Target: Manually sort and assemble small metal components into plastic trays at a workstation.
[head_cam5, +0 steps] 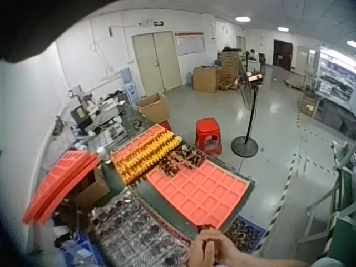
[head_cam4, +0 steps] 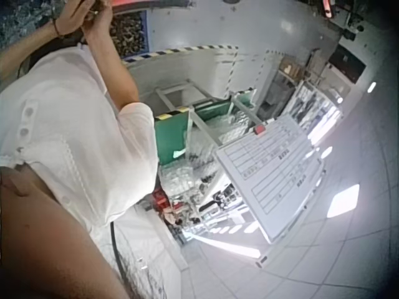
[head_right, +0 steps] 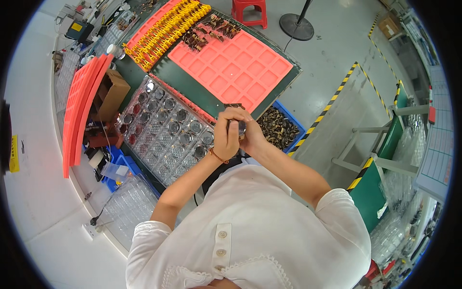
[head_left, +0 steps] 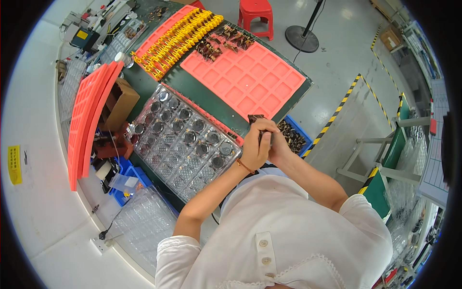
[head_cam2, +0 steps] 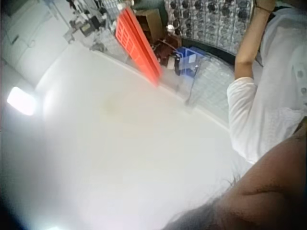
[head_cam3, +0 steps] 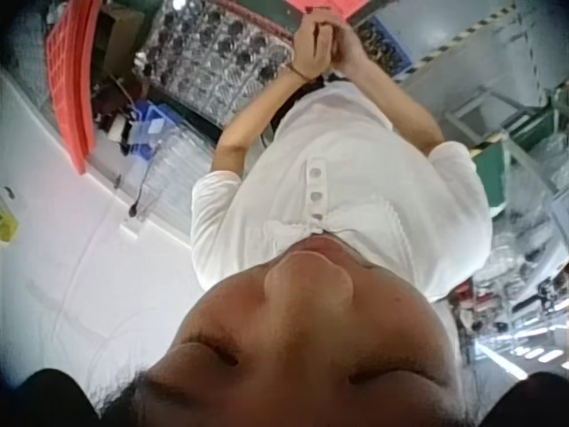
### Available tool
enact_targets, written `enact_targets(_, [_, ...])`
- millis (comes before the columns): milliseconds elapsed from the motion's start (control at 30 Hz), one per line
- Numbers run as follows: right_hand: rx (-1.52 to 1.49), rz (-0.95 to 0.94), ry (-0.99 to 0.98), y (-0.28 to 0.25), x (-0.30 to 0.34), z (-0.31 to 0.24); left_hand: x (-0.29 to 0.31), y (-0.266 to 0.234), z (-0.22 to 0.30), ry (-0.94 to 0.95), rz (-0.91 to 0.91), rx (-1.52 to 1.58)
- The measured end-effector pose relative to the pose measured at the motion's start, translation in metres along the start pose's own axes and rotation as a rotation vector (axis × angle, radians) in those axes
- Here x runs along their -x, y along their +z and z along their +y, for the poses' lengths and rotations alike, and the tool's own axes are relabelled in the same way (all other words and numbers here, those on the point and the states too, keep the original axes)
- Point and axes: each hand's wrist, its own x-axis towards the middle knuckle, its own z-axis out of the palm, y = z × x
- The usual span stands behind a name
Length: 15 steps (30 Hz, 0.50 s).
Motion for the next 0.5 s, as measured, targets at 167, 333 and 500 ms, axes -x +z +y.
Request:
enact_targets(167, [0.091,0.189,-0.045,-0.033,-0.011,0.019,-0.023,-0.030,0.010,-0.323,0.170,0.574])
enact_targets(333, [0.173,0.412,-0.111,-0.134,-0.035,0.008,-0.024,-0.103,0.023,-0.724,0.346,0.934])
enact_targets(500, [-0.189,0.436,0.149,-0.175,-0.030,-0.014,0.002,-0.198,0.034,-0.802,0.403,0.929])
